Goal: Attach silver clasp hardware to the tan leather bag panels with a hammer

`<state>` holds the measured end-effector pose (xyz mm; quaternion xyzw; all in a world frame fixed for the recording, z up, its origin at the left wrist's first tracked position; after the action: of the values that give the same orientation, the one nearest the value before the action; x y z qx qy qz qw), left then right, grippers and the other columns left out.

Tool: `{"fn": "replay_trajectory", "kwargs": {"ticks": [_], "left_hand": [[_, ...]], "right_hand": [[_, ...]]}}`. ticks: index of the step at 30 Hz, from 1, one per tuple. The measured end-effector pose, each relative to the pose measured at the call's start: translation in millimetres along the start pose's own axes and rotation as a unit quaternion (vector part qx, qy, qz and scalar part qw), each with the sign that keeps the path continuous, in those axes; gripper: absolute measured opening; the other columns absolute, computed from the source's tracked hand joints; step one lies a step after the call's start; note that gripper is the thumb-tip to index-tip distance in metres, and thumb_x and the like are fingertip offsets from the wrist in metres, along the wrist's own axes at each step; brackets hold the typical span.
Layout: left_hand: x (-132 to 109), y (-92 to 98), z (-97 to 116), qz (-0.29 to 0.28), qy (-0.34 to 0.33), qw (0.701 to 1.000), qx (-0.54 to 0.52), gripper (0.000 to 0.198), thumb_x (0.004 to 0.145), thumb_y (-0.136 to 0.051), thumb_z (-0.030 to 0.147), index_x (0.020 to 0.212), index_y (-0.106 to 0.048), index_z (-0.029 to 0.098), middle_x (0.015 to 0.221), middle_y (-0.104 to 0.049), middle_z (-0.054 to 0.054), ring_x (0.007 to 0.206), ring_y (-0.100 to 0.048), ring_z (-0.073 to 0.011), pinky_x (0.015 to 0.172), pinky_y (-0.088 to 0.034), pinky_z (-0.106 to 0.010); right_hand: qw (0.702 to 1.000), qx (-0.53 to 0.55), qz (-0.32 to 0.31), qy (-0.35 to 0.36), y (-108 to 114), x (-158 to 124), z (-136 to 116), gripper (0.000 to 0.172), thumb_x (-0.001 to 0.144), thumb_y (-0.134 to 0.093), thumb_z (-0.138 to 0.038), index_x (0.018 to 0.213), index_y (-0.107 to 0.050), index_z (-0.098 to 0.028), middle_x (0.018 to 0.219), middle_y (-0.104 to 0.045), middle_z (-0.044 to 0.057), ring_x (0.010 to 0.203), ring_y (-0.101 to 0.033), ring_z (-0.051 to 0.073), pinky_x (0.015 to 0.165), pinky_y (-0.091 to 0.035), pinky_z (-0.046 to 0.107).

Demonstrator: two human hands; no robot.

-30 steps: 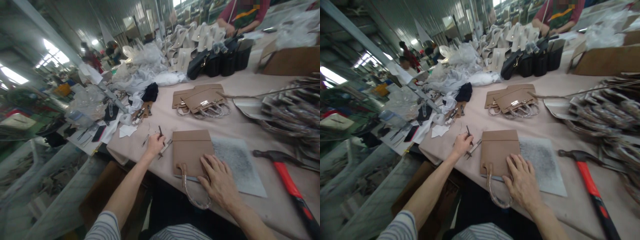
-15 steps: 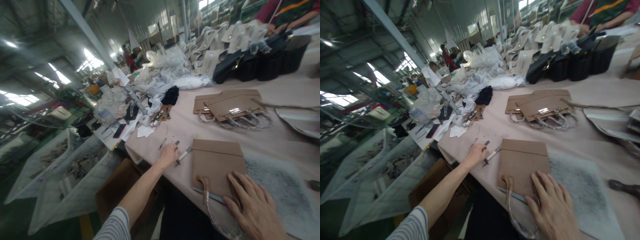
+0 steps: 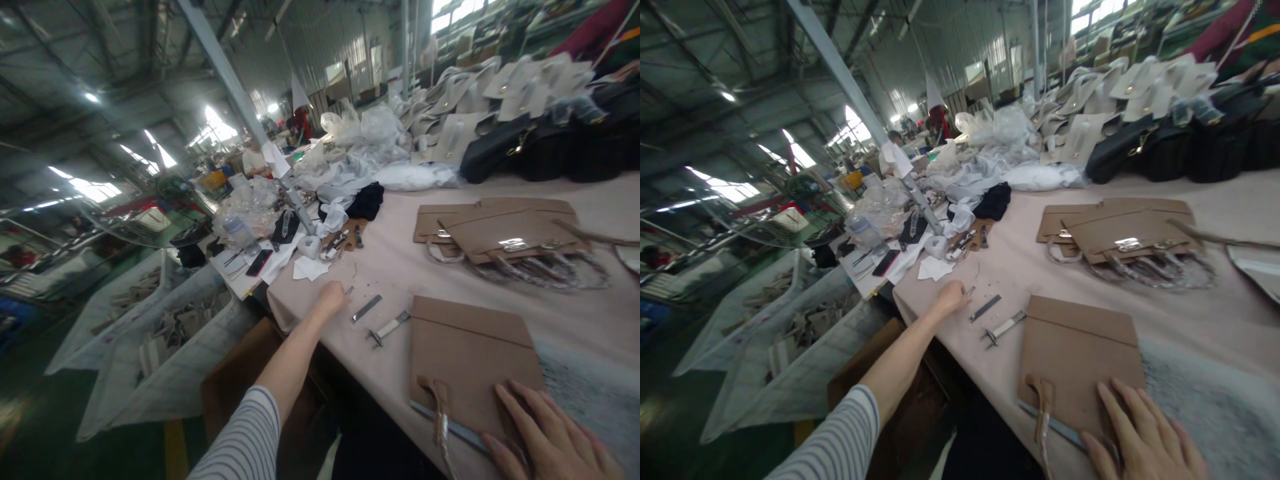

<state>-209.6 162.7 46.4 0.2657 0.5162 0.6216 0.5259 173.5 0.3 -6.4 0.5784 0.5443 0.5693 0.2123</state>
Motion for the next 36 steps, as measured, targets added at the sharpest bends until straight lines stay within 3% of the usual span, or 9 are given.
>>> {"fn": "replay_trajectory", "kwargs": {"ticks": [4,7,11,13,15,17,19,22,36], "left_hand": [[1,-4.1,4,-0.043,-0.001,0.995,-0.094,0.032,0.097,-0.066,0.037,0.119,-0.065,0.014,0.121,-0.067,-0.009,0.106,-0.067,-0.0244,0.092,-0.058,-0.043],[-11,-3.3,18,-0.051,-0.026,0.982,-0.180,0.038,0.098,-0.063,0.039,0.127,-0.062,0.015,0.128,-0.063,-0.009,0.111,-0.065,-0.0264,0.093,-0.059,-0.045],[-38,-11.8,44,-0.079,-0.057,0.954,-0.282,0.032,0.097,-0.065,0.036,0.118,-0.064,0.012,0.105,-0.071,-0.008,0.087,-0.071,-0.0190,0.078,-0.061,-0.035],[-63,-30.6,64,-0.128,-0.085,0.902,-0.403,0.032,0.090,-0.071,0.033,0.111,-0.063,0.011,0.087,-0.073,-0.005,0.073,-0.071,-0.0162,0.070,-0.060,-0.030],[-95,-54.9,90,-0.182,-0.127,0.809,-0.545,0.037,0.081,-0.079,0.035,0.106,-0.063,0.013,0.078,-0.073,-0.003,0.070,-0.072,-0.0162,0.069,-0.060,-0.028],[-125,-79.9,111,-0.206,-0.152,0.770,-0.585,0.033,0.079,-0.079,0.037,0.096,-0.065,0.013,0.077,-0.074,-0.004,0.069,-0.072,-0.0157,0.070,-0.060,-0.027],[-147,-98.4,125,-0.198,-0.182,0.784,-0.560,0.024,0.082,-0.075,0.036,0.087,-0.066,0.014,0.076,-0.074,-0.005,0.069,-0.071,-0.0149,0.069,-0.059,-0.026],[-162,-109.3,134,-0.165,-0.223,0.814,-0.510,0.017,0.086,-0.069,0.030,0.078,-0.067,0.015,0.074,-0.073,-0.004,0.069,-0.069,-0.0142,0.069,-0.058,-0.024],[-163,-112.0,132,-0.132,-0.290,0.825,-0.467,0.017,0.093,-0.060,0.027,0.081,-0.067,0.016,0.079,-0.075,-0.004,0.075,-0.071,-0.0146,0.075,-0.058,-0.024]], "right_hand": [[0.998,-0.051,0.009,0.043,17,6,-18,0.053,0.098,-0.037,-0.048,0.137,-0.054,-0.014,0.138,-0.059,0.017,0.127,-0.052,0.040,0.102,-0.041,0.060],[0.997,-0.062,-0.009,0.033,22,5,-22,0.052,0.100,-0.039,-0.046,0.139,-0.051,-0.014,0.142,-0.056,0.016,0.132,-0.049,0.038,0.105,-0.040,0.058],[0.998,-0.060,-0.030,0.016,21,3,-23,0.053,0.100,-0.040,-0.045,0.143,-0.048,-0.015,0.146,-0.053,0.014,0.136,-0.045,0.036,0.108,-0.037,0.057],[0.998,-0.055,-0.033,0.012,21,3,-22,0.053,0.100,-0.041,-0.045,0.143,-0.049,-0.016,0.146,-0.052,0.014,0.136,-0.044,0.036,0.108,-0.037,0.057],[0.998,-0.051,-0.037,0.009,21,3,-22,0.052,0.099,-0.042,-0.044,0.142,-0.049,-0.016,0.146,-0.052,0.014,0.137,-0.044,0.036,0.108,-0.036,0.057],[0.998,-0.048,-0.041,0.007,22,3,-22,0.052,0.099,-0.042,-0.043,0.143,-0.050,-0.016,0.146,-0.052,0.014,0.137,-0.044,0.036,0.109,-0.036,0.057],[0.998,-0.045,-0.044,0.005,22,3,-22,0.052,0.099,-0.042,-0.043,0.143,-0.049,-0.016,0.147,-0.052,0.014,0.137,-0.043,0.035,0.109,-0.036,0.056],[0.998,-0.043,-0.044,0.002,22,2,-22,0.053,0.098,-0.044,-0.043,0.144,-0.049,-0.016,0.147,-0.051,0.014,0.138,-0.043,0.035,0.110,-0.035,0.056],[0.998,-0.035,-0.048,-0.008,22,1,-22,0.052,0.097,-0.045,-0.040,0.144,-0.048,-0.016,0.149,-0.050,0.014,0.140,-0.040,0.036,0.111,-0.034,0.057]]}}
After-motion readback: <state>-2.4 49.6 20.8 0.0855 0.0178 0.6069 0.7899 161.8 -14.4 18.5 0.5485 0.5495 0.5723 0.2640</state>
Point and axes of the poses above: each hand's wrist, its own x-axis towards the middle knuckle, its own y-axis out of the back of the hand, z = x × y, the point moved 5 cm from there along x, towards the middle knuckle
